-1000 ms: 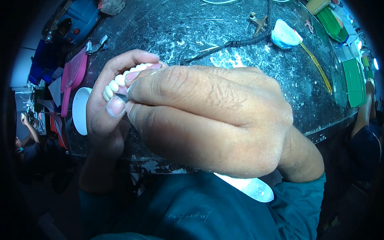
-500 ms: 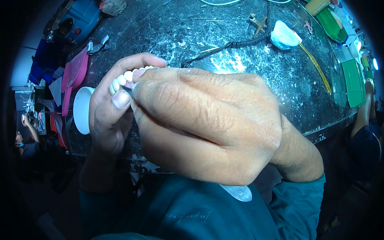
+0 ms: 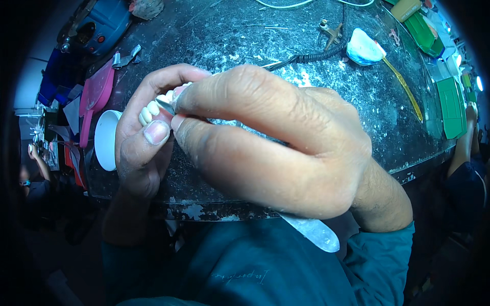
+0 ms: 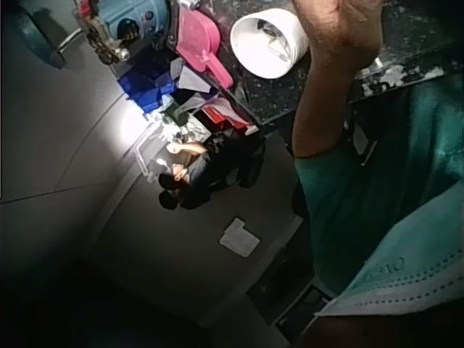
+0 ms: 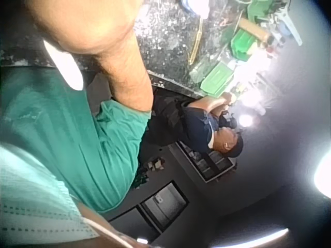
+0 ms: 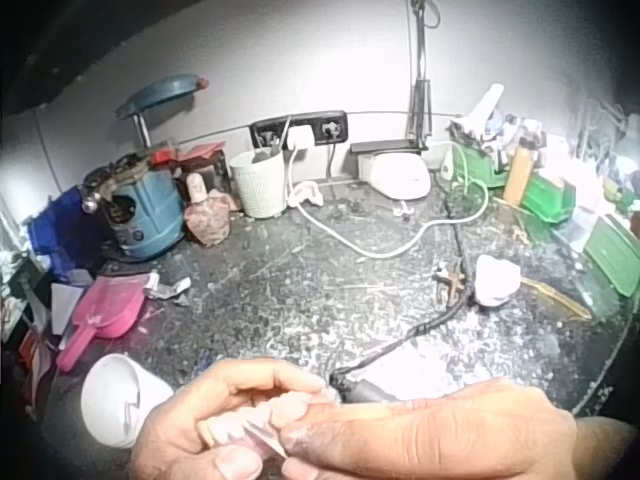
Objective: The person scrapes and carves around the teeth of a denture using a small metal carving tool.
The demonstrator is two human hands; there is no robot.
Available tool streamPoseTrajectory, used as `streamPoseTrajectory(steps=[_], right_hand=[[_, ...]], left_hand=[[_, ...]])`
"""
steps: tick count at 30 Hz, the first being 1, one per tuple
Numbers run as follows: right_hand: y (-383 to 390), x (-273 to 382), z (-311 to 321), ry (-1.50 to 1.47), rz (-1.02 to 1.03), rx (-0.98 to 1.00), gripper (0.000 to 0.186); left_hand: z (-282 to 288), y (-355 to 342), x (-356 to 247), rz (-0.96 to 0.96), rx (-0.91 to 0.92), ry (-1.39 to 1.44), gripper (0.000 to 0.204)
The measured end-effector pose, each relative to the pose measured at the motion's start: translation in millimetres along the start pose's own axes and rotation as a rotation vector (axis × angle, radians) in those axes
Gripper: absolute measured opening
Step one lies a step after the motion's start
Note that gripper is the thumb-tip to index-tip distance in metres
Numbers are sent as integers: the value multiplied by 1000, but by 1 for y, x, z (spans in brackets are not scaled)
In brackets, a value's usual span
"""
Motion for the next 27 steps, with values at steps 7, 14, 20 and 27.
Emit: streamPoseTrajectory(steps=[7,14,20,27], right_hand=[[-4,-2,-2,-77,104,-97,30],[-2,-4,-4,-40,151,-104,28],[-4,-3,-3,-54,135,-90,26],[0,2,-6,34,320,-93,14]], left_hand=[[3,-1,0,-27,-5,-18,70],[2,-1,0,-3,-11,-8,73],[1,-1,0,0,-16,-11,75],[-1,-1,1,23,-25,28,67]])
Point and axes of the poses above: each hand's wrist, its own y-axis away from the middle knuckle, its own z-axis out of the back of the hand, x = y × z, the point moved 6 cm from there along -y, towards the middle knuckle, and after that the axes turned 1 degree about y, right-handed, at the moved point
